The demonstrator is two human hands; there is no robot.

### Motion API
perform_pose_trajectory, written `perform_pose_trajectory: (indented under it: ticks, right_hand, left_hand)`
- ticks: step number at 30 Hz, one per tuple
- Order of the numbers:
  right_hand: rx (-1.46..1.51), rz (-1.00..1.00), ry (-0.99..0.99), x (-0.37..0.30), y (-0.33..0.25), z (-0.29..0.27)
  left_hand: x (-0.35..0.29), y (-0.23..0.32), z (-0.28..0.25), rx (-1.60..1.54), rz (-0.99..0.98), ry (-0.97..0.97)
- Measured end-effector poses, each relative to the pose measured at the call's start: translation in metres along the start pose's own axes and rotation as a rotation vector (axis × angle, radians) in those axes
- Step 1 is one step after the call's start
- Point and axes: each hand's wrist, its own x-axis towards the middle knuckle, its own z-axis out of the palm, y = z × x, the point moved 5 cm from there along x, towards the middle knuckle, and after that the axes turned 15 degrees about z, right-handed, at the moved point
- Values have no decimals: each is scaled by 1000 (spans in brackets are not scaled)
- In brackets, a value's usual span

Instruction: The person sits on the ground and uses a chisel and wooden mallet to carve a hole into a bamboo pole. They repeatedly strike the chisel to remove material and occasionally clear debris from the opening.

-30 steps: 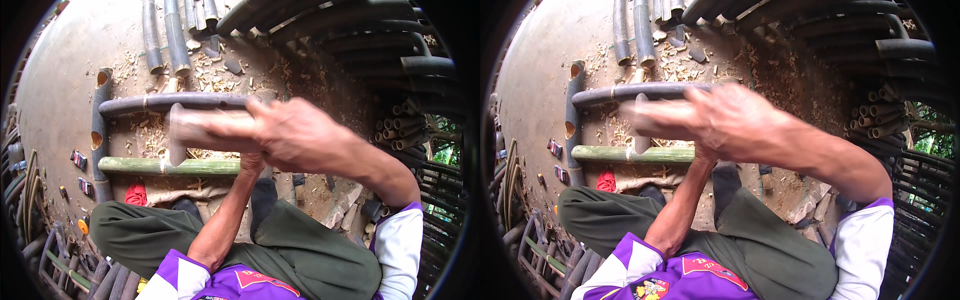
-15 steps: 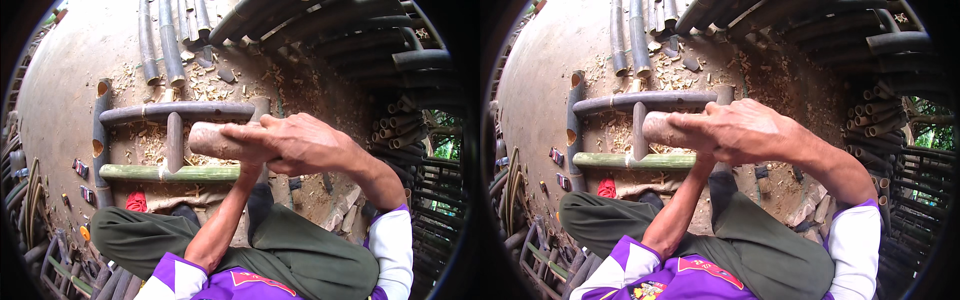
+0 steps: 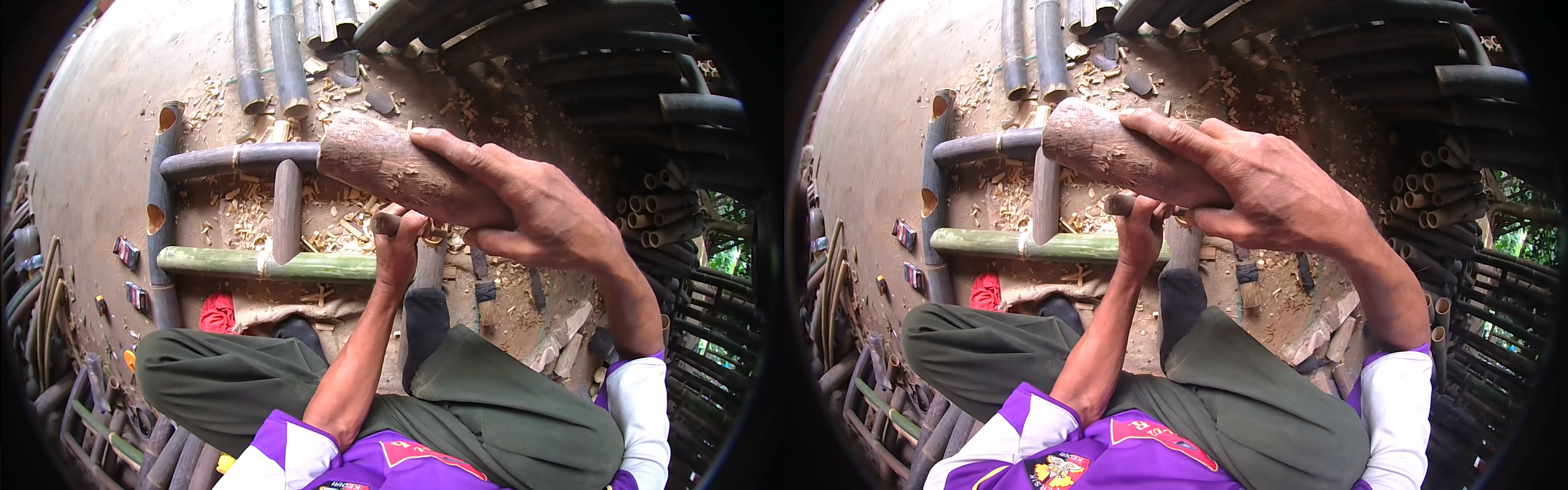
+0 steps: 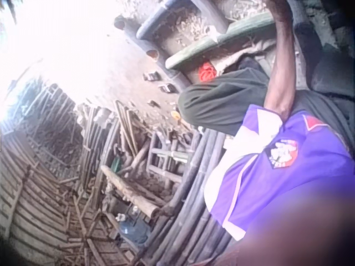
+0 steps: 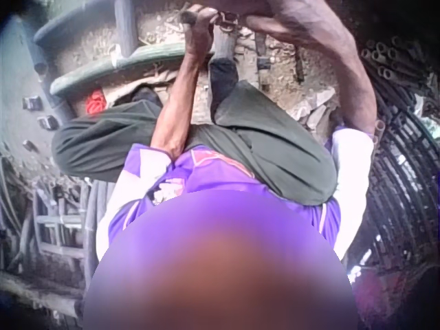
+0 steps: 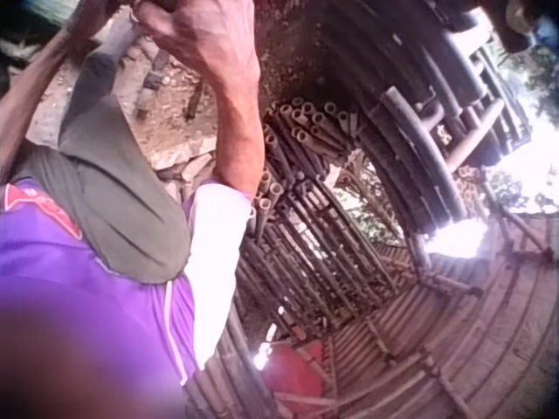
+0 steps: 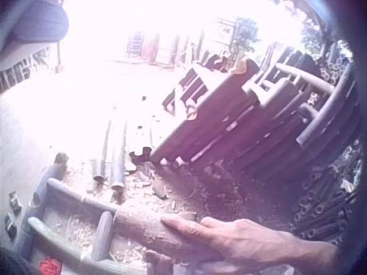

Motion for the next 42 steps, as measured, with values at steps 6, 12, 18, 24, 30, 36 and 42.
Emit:
perform_pose_trajectory:
  ticks: [6,12,18,24,30,36,42]
  right_hand:
    - [-20,-50,26,7,-9,4]
    - [4,-56,34,9,-27,-4]
    - [-292,-80,-140,13,-28,31]
    - [-170,-80,-108,12,-66,5]
    - [-275,-74,-219,16,-31,33]
    - [-84,-140,-76,-1,-56,5]
    - [-262,-11,-221,-8,-22,23]
  left_hand:
    - [-3,-9,-7,-92,31,94]
    - [-3,-11,-12,-92,61,98]
    - [-2,-18,-13,50,124,70]
    - [-13,-37,-19,27,100,33]
    - [-9,-48,-14,-7,79,-17]
    - [-9,-48,-18,2,63,-39]
    - [-12,-66,-2,-8,34,-131]
